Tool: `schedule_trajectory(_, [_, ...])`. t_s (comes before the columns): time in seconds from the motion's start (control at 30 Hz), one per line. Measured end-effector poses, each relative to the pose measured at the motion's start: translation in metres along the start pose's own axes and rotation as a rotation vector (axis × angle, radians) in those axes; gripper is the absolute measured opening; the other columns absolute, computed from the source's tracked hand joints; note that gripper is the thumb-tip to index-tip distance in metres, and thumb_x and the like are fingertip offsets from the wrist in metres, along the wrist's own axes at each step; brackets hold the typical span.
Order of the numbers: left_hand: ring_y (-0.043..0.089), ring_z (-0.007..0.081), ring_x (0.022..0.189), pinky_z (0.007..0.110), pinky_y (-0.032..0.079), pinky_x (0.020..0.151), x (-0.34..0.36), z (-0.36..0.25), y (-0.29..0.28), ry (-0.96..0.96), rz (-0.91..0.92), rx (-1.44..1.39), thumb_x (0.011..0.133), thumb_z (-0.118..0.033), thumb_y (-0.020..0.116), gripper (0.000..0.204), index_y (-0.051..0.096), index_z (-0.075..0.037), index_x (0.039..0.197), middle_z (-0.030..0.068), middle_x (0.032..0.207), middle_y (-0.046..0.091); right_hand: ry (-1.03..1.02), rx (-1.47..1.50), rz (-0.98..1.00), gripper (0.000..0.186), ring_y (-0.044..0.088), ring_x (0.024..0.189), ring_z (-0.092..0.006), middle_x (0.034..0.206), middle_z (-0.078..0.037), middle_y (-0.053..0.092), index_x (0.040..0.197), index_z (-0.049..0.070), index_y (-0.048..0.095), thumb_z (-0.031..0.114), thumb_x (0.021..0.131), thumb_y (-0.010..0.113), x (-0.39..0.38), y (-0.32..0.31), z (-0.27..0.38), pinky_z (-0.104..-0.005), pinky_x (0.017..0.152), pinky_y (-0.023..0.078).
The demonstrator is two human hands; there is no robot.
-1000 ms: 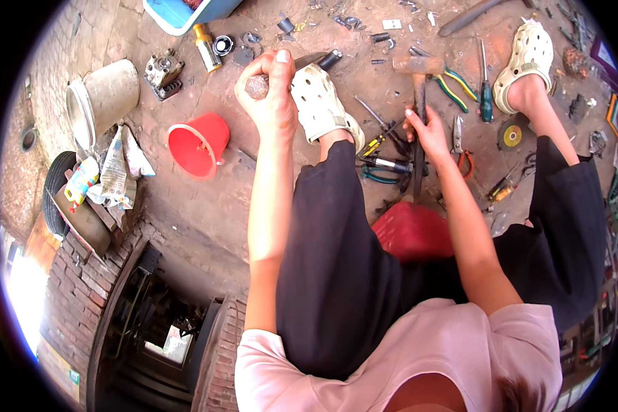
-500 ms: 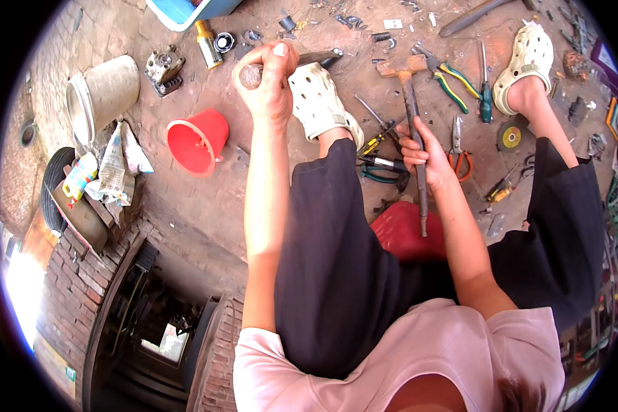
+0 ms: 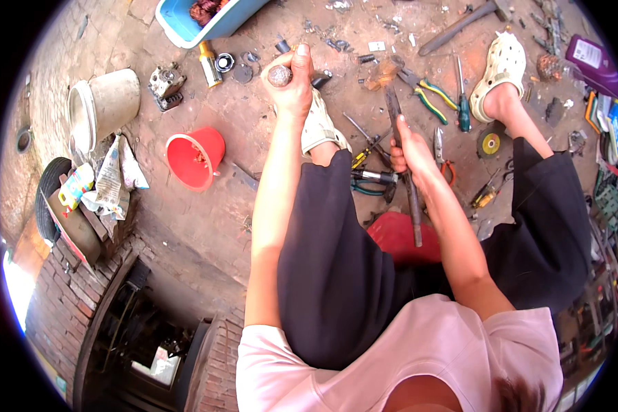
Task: The person sits on the ground and uses pliers, a screwdriver, and a hammer to disassemble and adjust a small cylindrical mechanical part. They repeatedly remove and reinsert components, strike the part with a hammer, and manipulate internal pieces with tools.
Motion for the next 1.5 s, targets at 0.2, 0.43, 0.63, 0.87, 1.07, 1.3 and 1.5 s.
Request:
schedule_trajectory(0.2, [0.043,0.0045,0.050,0.024,0.034,0.047,0.009,0.008,-0.011,0.052,-0.196,0.141,0.091,-0.015,0.065,0.039,0.053,-0.006,0.055,-0.0047,0.055,0.051,-0.435,-0.232,0.026,0.054,0.033,0.039,-0.0060,0.053,0.003,0.039,0.077,0.006,0.048,0.054,0.099,0.038,-0.100,0.031,0.060,-0.0228,0.037,0.026])
schedule_trajectory(0.43, [0.033,0.0075,0.051,0.029,0.030,0.046,0.013,-0.005,0.018,0.060,-0.009,0.182,0.090,-0.020,0.064,0.043,0.046,-0.003,0.055,-0.0010,0.052,0.037,-1.300,-0.338,0.323,0.058,0.037,0.045,-0.0049,0.053,0.002,0.040,0.078,0.005,0.048,0.061,0.093,0.045,-0.234,0.077,0.129,-0.0209,0.042,0.027])
schedule_trajectory(0.63, [0.040,0.0164,0.048,0.034,0.039,0.048,0.015,0.003,0.036,0.247,-0.034,0.182,0.087,-0.020,0.067,0.033,0.058,0.002,0.064,0.0129,0.051,0.048,-0.736,-0.671,-0.067,0.054,0.043,0.048,-0.0086,0.055,0.001,0.046,0.069,0.004,0.050,0.050,0.097,0.047,-0.131,0.052,0.066,-0.0255,0.043,0.033])
schedule_trajectory(0.87, [0.037,0.0082,0.052,0.029,0.034,0.047,0.006,-0.007,0.014,0.115,-0.024,0.150,0.090,-0.021,0.065,0.038,0.053,0.000,0.060,0.0029,0.052,0.040,-1.135,-0.408,0.309,0.059,0.034,0.042,-0.0055,0.052,0.002,0.038,0.074,0.005,0.046,0.059,0.095,0.040,-0.236,0.083,0.123,-0.0214,0.038,0.025])
schedule_trajectory(1.07, [0.043,0.0183,0.050,0.034,0.039,0.049,0.006,-0.008,0.038,0.209,-0.022,0.202,0.087,-0.019,0.066,0.033,0.056,0.001,0.063,0.0099,0.053,0.046,-0.824,-0.777,-0.174,0.056,0.047,0.052,-0.0124,0.055,-0.003,0.050,0.069,0.002,0.050,0.050,0.097,0.048,-0.110,0.038,0.059,-0.0322,0.049,0.037])
schedule_trajectory(1.3, [0.050,0.0340,0.054,0.039,0.043,0.052,-0.007,-0.008,0.014,0.202,0.018,0.387,0.085,-0.020,0.067,0.031,0.058,0.000,0.064,0.0178,0.059,0.052,-1.073,-0.427,0.019,0.064,0.036,0.040,-0.0068,0.051,0.002,0.039,0.067,0.008,0.044,0.066,0.094,0.036,-0.243,0.077,0.128,-0.0221,0.038,0.026])
schedule_trajectory(1.5, [0.040,0.0254,0.047,0.035,0.040,0.049,0.000,-0.004,0.032,0.190,0.016,0.334,0.085,-0.017,0.068,0.028,0.058,0.001,0.065,0.0156,0.056,0.049,-1.111,-0.524,-0.268,0.050,0.048,0.051,-0.0127,0.055,-0.002,0.049,0.075,0.001,0.053,0.046,0.095,0.051,-0.150,0.034,0.061,-0.0260,0.045,0.035])
Point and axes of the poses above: each hand's wrist, its own x-axis towards the middle knuckle, its own y-axis out of the palm, z = x × y, the point moved 3 cm from there along x, towards the middle knuckle
